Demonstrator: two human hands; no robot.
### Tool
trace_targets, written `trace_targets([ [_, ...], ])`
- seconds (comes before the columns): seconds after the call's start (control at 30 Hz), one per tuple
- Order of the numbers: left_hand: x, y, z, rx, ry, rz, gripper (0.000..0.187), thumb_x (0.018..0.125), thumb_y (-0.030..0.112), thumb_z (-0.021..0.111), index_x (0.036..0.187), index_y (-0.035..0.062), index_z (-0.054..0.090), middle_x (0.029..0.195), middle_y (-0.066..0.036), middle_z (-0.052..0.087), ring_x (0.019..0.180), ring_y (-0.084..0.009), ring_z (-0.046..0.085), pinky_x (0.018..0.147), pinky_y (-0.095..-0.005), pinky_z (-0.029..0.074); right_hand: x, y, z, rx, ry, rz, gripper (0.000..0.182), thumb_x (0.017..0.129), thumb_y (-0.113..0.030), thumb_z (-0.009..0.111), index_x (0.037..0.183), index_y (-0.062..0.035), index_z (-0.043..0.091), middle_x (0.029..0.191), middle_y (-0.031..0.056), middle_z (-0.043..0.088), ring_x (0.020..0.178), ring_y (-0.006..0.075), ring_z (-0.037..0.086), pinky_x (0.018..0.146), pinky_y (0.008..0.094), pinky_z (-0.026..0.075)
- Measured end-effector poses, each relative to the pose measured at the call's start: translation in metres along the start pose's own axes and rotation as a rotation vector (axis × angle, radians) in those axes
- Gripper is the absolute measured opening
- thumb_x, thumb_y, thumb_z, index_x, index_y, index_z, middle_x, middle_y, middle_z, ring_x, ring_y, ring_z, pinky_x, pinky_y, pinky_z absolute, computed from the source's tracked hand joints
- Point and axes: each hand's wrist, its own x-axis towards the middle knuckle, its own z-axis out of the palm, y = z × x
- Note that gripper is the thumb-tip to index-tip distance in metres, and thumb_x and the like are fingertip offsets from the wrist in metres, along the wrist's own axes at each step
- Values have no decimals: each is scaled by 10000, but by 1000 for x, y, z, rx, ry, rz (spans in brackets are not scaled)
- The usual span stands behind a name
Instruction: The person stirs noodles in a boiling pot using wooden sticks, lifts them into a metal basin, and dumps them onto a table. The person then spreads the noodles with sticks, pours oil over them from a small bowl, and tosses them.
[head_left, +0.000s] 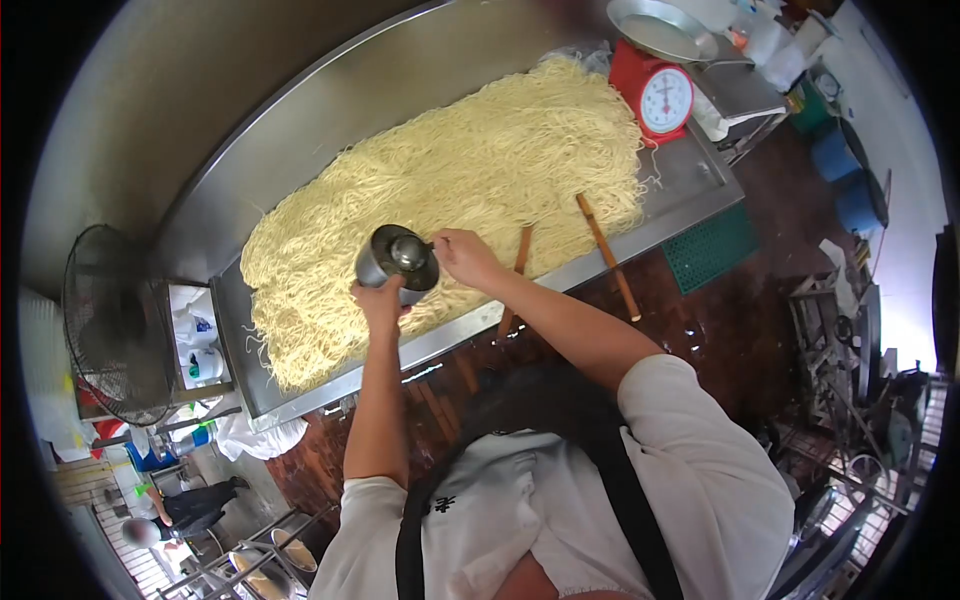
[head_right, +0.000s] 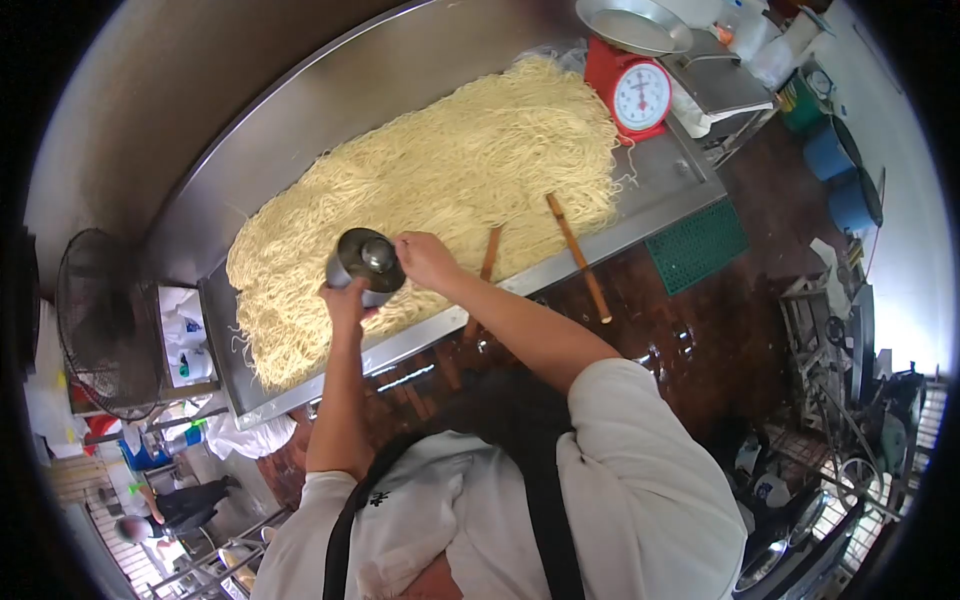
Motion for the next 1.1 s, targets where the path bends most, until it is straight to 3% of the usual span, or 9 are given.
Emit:
trace_targets([
  [0.23, -37, 94, 186, -4, -78, 187, 930, 699, 155, 785, 1400, -95, 227, 1221, -243, 535, 910, -315, 655, 527, -391, 625, 36, 50, -167, -200, 139, -119, 218, 916, -134, 544, 942, 25, 692, 1022, 225, 689, 937, 382, 664, 821, 444, 547],
  [0.53, -65, 88, 209, 56, 33, 30, 951, 698, 99, 776, 1404, -91, 168, 1198, -288, 545, 912, -355, 674, 542, -421, 609, 5, 104, -155, 76, 294, -180, 302, 1007, -179, 473, 1016, 60, 657, 927, 255, 667, 865, 435, 634, 803, 477, 525],
  [0.6, -42, 70, 248, 143, 24, 224, 935, 691, 110, 764, 1395, -99, 185, 1200, -273, 537, 893, -337, 665, 486, -402, 612, 5, 109, -195, 101, 192, 87, 294, 1015, -165, 465, 1034, 64, 649, 941, 249, 678, 858, 400, 659, 792, 449, 545],
  [0.63, -28, 73, 270, 179, 47, 423, 876, 616, 123, 822, 1306, -160, 361, 1117, -287, 604, 940, -355, 675, 799, -427, 586, 10, 110, -215, 112, 141, 222, 291, 1019, -159, 462, 1044, 66, 645, 949, 246, 684, 855, 382, 672, 787, 436, 554],
  [0.7, -46, 129, 313, 235, 75, 633, 857, 624, 115, 780, 1328, -156, 373, 1186, -332, 547, 1079, -427, 593, 972, -487, 486, 36, 117, -235, 537, 280, 346, 265, 1016, -132, 456, 1047, 64, 631, 962, 215, 691, 836, 301, 697, 742, 404, 568],
  [0.87, -33, 191, 355, 540, 308, 991, 867, 676, 137, 726, 1383, -109, 289, 1233, -345, 438, 1098, -464, 517, 924, -504, 510, 69, 128, -274, 1301, 141, 419, 448, 1001, -161, 518, 1373, 53, 389, 900, 165, 695, 779, 240, 701, 671, 359, 575],
  [0.97, -40, 184, 362, -91, -220, 181, 767, 732, 124, 712, 1357, -94, 324, 1233, -278, 485, 1066, -389, 579, 798, -488, 592, 3, 96, -343, 760, -404, 419, 854, 983, -193, 551, 1558, 27, -41, 961, 147, 705, 817, 251, 697, 739, 371, 573],
  [1.03, -49, 150, 371, -278, -553, -141, 463, 858, 149, 610, 1272, -13, 484, 1226, -196, 560, 1038, -334, 627, 759, -454, 622, -52, 124, -339, 169, -369, 293, 790, 966, -183, 566, 1567, -7, 85, 932, 146, 706, 811, 233, 695, 742, 365, 554],
  [1.1, -80, 120, 398, -269, -751, -288, 384, 925, 261, 547, 1251, 58, 529, 1214, -151, 619, 1030, -321, 643, 782, -479, 607, -120, 143, -357, 267, -281, 337, 674, 959, -180, 583, 1528, -12, 264, 893, 151, 698, 773, 210, 685, 710, 348, 539],
])
